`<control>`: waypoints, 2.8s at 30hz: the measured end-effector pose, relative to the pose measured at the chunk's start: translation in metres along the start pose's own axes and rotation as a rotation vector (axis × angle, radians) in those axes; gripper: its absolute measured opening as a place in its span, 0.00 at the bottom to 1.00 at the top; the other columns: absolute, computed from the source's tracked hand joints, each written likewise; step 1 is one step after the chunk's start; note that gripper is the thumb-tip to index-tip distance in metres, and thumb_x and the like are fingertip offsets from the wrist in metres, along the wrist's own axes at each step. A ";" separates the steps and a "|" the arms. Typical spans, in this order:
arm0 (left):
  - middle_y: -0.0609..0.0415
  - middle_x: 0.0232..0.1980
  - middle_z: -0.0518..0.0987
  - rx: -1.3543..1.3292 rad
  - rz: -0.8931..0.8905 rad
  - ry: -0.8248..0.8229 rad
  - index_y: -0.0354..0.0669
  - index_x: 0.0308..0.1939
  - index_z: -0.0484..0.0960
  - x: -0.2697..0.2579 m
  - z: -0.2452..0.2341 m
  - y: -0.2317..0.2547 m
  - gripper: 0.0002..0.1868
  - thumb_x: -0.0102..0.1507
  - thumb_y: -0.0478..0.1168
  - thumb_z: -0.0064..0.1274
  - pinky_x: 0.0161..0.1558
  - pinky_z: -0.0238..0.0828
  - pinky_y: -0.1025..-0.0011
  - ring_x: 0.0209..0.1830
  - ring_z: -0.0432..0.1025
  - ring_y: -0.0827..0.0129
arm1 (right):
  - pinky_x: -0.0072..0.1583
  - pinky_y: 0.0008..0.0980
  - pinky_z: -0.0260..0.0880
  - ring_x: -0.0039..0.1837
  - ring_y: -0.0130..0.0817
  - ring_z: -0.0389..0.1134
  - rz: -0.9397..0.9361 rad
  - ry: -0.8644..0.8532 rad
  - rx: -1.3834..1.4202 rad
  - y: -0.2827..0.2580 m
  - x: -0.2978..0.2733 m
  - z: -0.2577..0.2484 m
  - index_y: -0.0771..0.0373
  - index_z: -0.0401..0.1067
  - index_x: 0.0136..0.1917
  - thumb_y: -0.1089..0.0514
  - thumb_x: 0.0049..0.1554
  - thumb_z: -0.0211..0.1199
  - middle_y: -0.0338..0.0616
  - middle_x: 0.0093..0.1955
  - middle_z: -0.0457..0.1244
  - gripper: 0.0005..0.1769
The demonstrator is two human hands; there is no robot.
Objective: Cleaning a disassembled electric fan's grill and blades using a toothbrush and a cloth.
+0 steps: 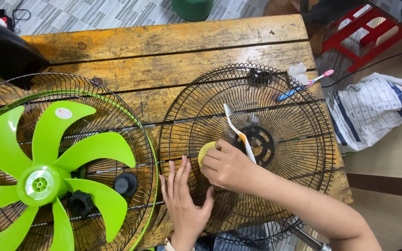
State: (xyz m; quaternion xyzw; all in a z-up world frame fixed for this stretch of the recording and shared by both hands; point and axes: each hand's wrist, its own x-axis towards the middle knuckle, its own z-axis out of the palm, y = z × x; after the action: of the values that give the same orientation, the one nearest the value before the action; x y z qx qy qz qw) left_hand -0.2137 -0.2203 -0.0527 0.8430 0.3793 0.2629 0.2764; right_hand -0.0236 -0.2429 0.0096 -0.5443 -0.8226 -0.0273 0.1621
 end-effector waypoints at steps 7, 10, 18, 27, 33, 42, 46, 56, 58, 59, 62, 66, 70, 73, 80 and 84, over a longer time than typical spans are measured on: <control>0.52 0.79 0.65 -0.007 -0.019 0.001 0.41 0.72 0.63 0.000 0.000 -0.001 0.46 0.52 0.48 0.64 0.81 0.29 0.43 0.84 0.49 0.52 | 0.54 0.36 0.59 0.46 0.35 0.61 0.027 -0.071 -0.038 0.000 0.007 -0.004 0.61 0.79 0.40 0.56 0.45 0.71 0.38 0.40 0.66 0.09; 0.54 0.79 0.63 0.011 -0.040 -0.004 0.40 0.74 0.59 0.001 -0.003 0.001 0.50 0.52 0.49 0.64 0.81 0.30 0.44 0.84 0.47 0.56 | 0.53 0.36 0.57 0.45 0.34 0.60 0.044 -0.099 -0.080 -0.002 0.008 -0.006 0.60 0.79 0.40 0.54 0.45 0.70 0.37 0.41 0.67 0.10; 0.52 0.79 0.64 -0.004 -0.035 0.022 0.39 0.75 0.55 -0.001 0.000 -0.001 0.53 0.52 0.49 0.66 0.81 0.31 0.44 0.84 0.47 0.55 | 0.53 0.37 0.58 0.46 0.36 0.61 0.084 -0.143 -0.134 -0.004 0.009 -0.014 0.59 0.79 0.39 0.54 0.47 0.67 0.38 0.41 0.69 0.08; 0.53 0.79 0.64 0.000 -0.030 0.031 0.39 0.75 0.55 0.000 0.000 0.000 0.52 0.54 0.50 0.65 0.81 0.31 0.44 0.84 0.48 0.55 | 0.53 0.37 0.59 0.45 0.36 0.61 0.113 -0.187 -0.185 0.000 0.005 -0.019 0.60 0.80 0.39 0.56 0.47 0.66 0.38 0.42 0.70 0.07; 0.52 0.79 0.64 -0.004 -0.037 0.026 0.39 0.75 0.56 0.001 -0.001 0.000 0.51 0.53 0.50 0.64 0.81 0.31 0.44 0.84 0.48 0.54 | 0.55 0.38 0.58 0.45 0.37 0.62 0.159 -0.215 -0.160 0.008 -0.001 -0.022 0.59 0.80 0.38 0.55 0.46 0.67 0.37 0.41 0.71 0.07; 0.52 0.79 0.64 -0.004 -0.025 0.030 0.39 0.74 0.56 0.001 -0.003 0.002 0.50 0.54 0.50 0.64 0.81 0.31 0.44 0.84 0.47 0.54 | 0.56 0.36 0.59 0.48 0.36 0.63 0.160 -0.245 -0.184 0.017 -0.010 -0.029 0.58 0.80 0.40 0.56 0.41 0.71 0.35 0.43 0.71 0.11; 0.54 0.79 0.63 0.009 -0.031 0.030 0.39 0.75 0.57 0.001 -0.003 0.002 0.50 0.54 0.52 0.63 0.81 0.30 0.46 0.84 0.47 0.56 | 0.51 0.31 0.60 0.44 0.32 0.63 0.206 0.041 -0.038 0.021 -0.012 -0.042 0.60 0.78 0.42 0.60 0.46 0.68 0.36 0.40 0.69 0.07; 0.54 0.79 0.64 0.006 -0.017 0.049 0.41 0.75 0.57 -0.002 0.002 -0.002 0.52 0.52 0.49 0.66 0.81 0.33 0.43 0.84 0.49 0.55 | 0.54 0.32 0.60 0.49 0.34 0.62 -0.019 0.056 0.134 0.007 -0.003 -0.006 0.60 0.76 0.43 0.57 0.50 0.70 0.39 0.47 0.68 0.08; 0.55 0.79 0.64 0.014 -0.034 0.032 0.41 0.75 0.57 -0.002 0.002 -0.002 0.52 0.51 0.49 0.66 0.81 0.31 0.44 0.84 0.48 0.55 | 0.56 0.34 0.60 0.49 0.36 0.61 -0.001 0.036 0.140 0.005 -0.002 -0.007 0.61 0.75 0.43 0.58 0.46 0.70 0.40 0.47 0.66 0.11; 0.55 0.79 0.64 0.013 -0.033 0.030 0.41 0.75 0.57 -0.001 0.002 -0.002 0.52 0.51 0.49 0.66 0.81 0.31 0.44 0.84 0.48 0.55 | 0.56 0.34 0.60 0.49 0.36 0.61 0.002 0.036 0.140 0.004 -0.002 -0.008 0.61 0.75 0.43 0.58 0.46 0.70 0.40 0.47 0.66 0.11; 0.54 0.79 0.64 0.006 -0.017 0.036 0.40 0.75 0.58 -0.001 0.001 0.000 0.52 0.51 0.49 0.67 0.81 0.32 0.44 0.84 0.48 0.55 | 0.56 0.36 0.60 0.49 0.37 0.61 0.003 0.011 0.046 0.001 -0.002 -0.008 0.63 0.78 0.44 0.57 0.44 0.70 0.41 0.46 0.66 0.14; 0.54 0.79 0.64 -0.007 -0.022 0.035 0.40 0.74 0.58 0.001 -0.002 0.001 0.51 0.51 0.47 0.66 0.81 0.31 0.45 0.84 0.48 0.56 | 0.55 0.37 0.58 0.48 0.37 0.60 0.047 -0.053 -0.055 -0.002 -0.001 -0.005 0.61 0.78 0.41 0.54 0.42 0.70 0.40 0.44 0.67 0.13; 0.55 0.79 0.64 0.001 -0.029 0.033 0.41 0.74 0.58 0.000 -0.002 0.001 0.51 0.52 0.48 0.66 0.81 0.30 0.46 0.84 0.47 0.57 | 0.55 0.36 0.59 0.47 0.36 0.62 0.153 -0.102 -0.058 -0.003 -0.001 -0.005 0.59 0.80 0.41 0.55 0.39 0.72 0.36 0.42 0.70 0.14; 0.54 0.80 0.63 0.013 -0.023 0.035 0.40 0.75 0.57 0.000 0.000 -0.001 0.51 0.53 0.50 0.65 0.81 0.30 0.45 0.84 0.47 0.56 | 0.53 0.35 0.58 0.45 0.36 0.61 0.231 -0.113 -0.039 0.001 -0.004 -0.004 0.58 0.78 0.39 0.56 0.42 0.67 0.36 0.40 0.70 0.09; 0.54 0.80 0.62 0.007 -0.021 0.035 0.40 0.75 0.57 0.000 -0.001 0.000 0.50 0.54 0.50 0.64 0.81 0.30 0.44 0.84 0.46 0.55 | 0.51 0.33 0.60 0.43 0.33 0.62 0.306 -0.136 -0.063 0.002 -0.005 -0.013 0.56 0.78 0.36 0.58 0.42 0.65 0.33 0.36 0.69 0.06; 0.53 0.80 0.62 -0.009 -0.022 0.033 0.39 0.74 0.58 0.000 -0.002 0.000 0.48 0.55 0.52 0.62 0.80 0.29 0.43 0.84 0.46 0.54 | 0.52 0.36 0.61 0.44 0.34 0.65 0.418 -0.213 -0.061 0.004 -0.008 -0.021 0.56 0.78 0.35 0.57 0.41 0.66 0.36 0.36 0.70 0.05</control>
State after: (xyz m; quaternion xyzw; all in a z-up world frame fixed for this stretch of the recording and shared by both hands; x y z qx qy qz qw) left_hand -0.2147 -0.2201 -0.0510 0.8330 0.3919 0.2754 0.2768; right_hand -0.0122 -0.2532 0.0264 -0.7074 -0.7032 0.0395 0.0598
